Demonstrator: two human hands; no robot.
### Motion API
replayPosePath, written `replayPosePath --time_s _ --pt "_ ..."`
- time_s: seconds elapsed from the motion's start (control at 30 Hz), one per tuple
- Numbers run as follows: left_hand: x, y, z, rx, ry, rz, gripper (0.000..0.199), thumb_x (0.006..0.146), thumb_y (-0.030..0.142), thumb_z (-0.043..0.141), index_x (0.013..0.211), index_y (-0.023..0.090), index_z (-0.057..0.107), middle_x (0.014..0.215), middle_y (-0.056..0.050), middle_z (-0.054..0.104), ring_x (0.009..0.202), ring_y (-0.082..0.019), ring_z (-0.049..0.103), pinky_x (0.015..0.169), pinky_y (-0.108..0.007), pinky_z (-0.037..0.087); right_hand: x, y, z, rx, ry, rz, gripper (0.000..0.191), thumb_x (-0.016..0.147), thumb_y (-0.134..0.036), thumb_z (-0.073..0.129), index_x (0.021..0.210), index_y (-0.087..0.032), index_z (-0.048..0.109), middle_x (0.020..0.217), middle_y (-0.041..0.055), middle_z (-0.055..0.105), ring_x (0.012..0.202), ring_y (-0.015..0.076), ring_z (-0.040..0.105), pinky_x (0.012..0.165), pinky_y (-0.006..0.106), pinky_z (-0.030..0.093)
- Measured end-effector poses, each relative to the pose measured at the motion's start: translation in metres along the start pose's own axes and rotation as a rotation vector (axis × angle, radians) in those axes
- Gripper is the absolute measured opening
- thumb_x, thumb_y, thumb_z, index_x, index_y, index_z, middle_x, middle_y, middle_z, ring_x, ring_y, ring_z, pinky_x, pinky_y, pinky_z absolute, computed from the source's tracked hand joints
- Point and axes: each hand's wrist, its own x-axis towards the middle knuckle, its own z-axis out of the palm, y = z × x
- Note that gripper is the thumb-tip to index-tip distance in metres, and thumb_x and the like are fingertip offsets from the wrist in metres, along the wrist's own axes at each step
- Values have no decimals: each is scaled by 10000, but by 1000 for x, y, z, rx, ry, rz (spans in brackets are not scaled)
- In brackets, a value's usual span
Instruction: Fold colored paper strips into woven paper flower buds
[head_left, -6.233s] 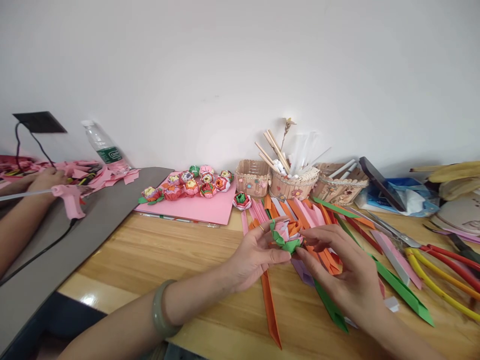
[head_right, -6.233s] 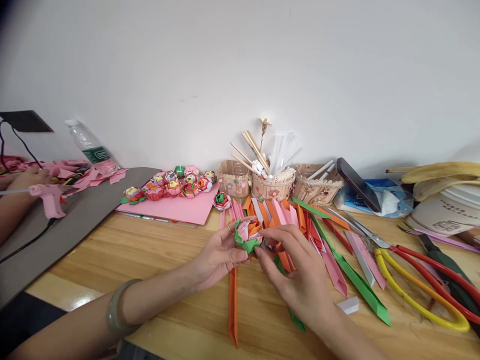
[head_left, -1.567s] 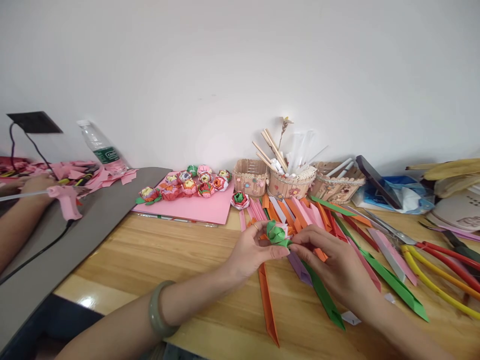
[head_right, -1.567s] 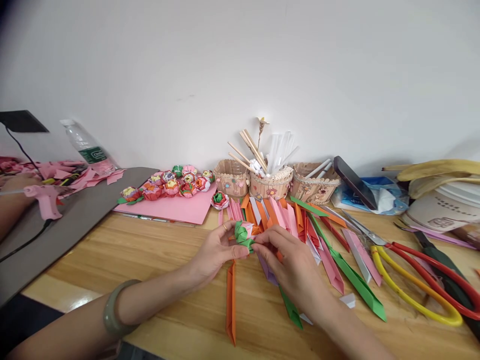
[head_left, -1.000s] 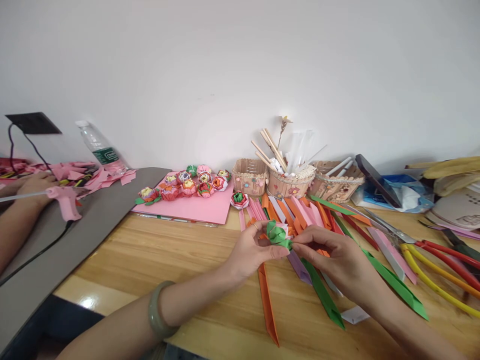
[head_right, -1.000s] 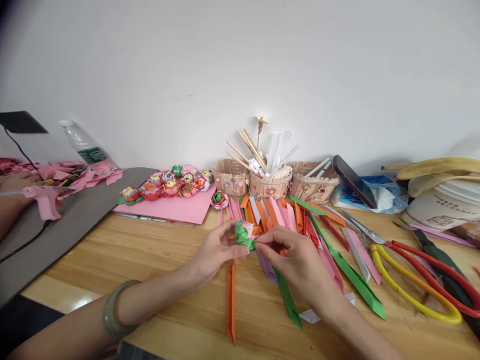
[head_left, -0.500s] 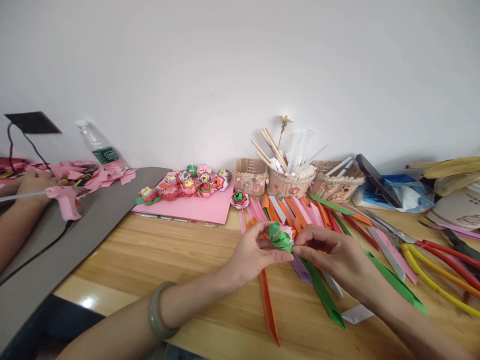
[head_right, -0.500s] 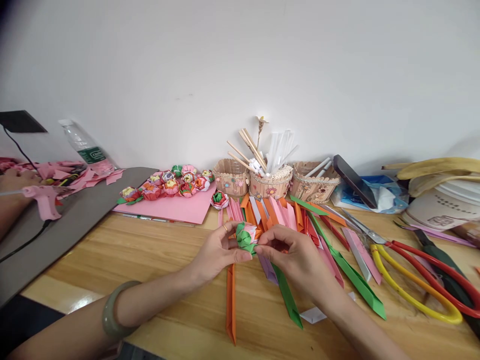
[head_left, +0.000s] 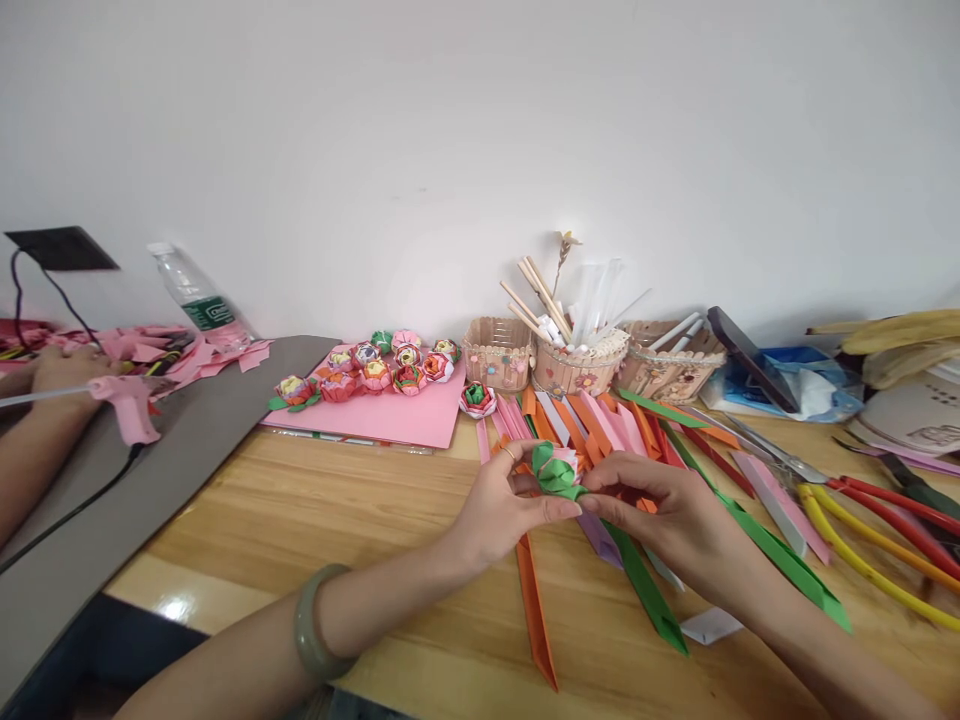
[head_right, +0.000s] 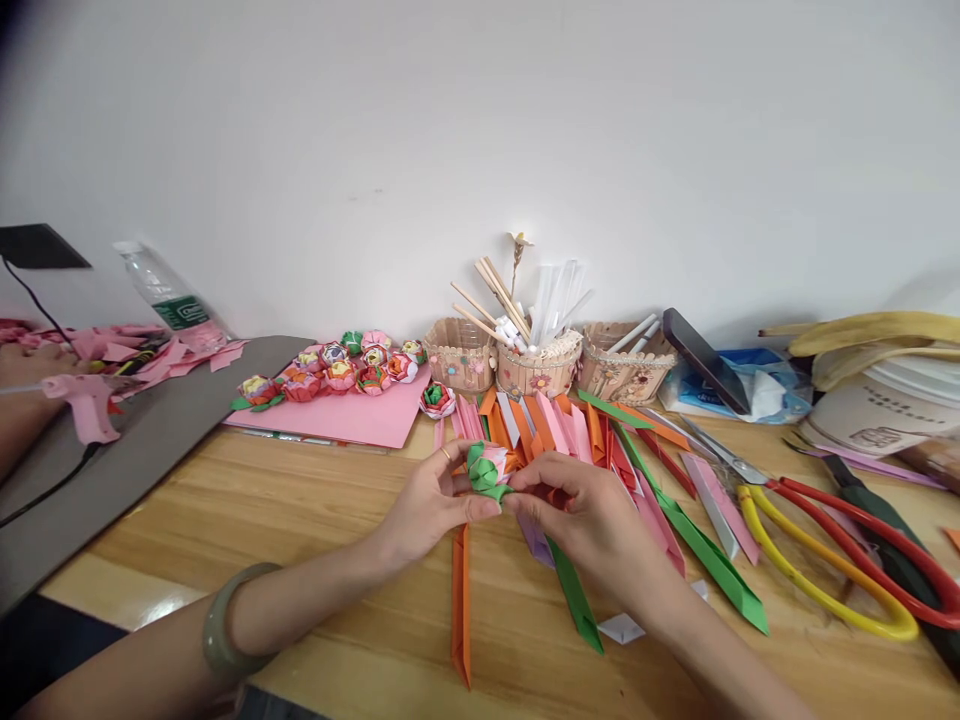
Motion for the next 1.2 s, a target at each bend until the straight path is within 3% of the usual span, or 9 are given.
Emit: replayPosePath --time_s 0.3,0.43,0.8,0.93,1.1,1.2 --pt "2 0 -2 -55 -9 -18 574 430 158 811 932 152 532 909 -40 610 792 -141 589 749 -286 466 1 -2 -3 16 44 -21 195 770 -325 550 674 -193 655 672 31 637 604 148 574 559 252 451" --pt "2 0 -1 -82 -7 -27 565 429 194 816 928 144 554 986 -57 596 790 -138 593 755 -282 464 0 -1 -3 38 26 27 177 749 -303 555 654 -186 648 648 22 635 589 143 575 550 249 454" --pt "3 1 -2 -89 -83 -31 537 446 160 807 930 151 575 973 -39 604 765 -124 589 743 -269 464 -1 -4 -1 222 -33 160 184 703 -342 604 611 -185 580 556 -7 568 510 127 529 450 232 430" --pt "3 0 -2 -100 -104 -32 527 463 144 797 939 154 574 978 -39 609 767 -124 589 741 -269 463 -1 -2 -1 164 -31 121 181 722 -341 602 623 -191 582 583 -5 582 541 138 544 473 240 433" --pt "5 -2 -5 -76 -69 -10 523 465 161 800 932 160 566 962 -36 600 783 -133 590 750 -278 462 -3 3 0 -15 28 -52 140 799 -292 545 762 -200 643 759 34 644 673 159 585 619 273 460" --pt "5 -2 -5 -51 -62 -7 538 449 155 805 931 161 566 961 -34 591 787 -138 589 751 -285 463 -3 2 1 -76 22 -61 149 822 -251 500 761 -204 628 756 36 643 675 163 581 620 278 453"
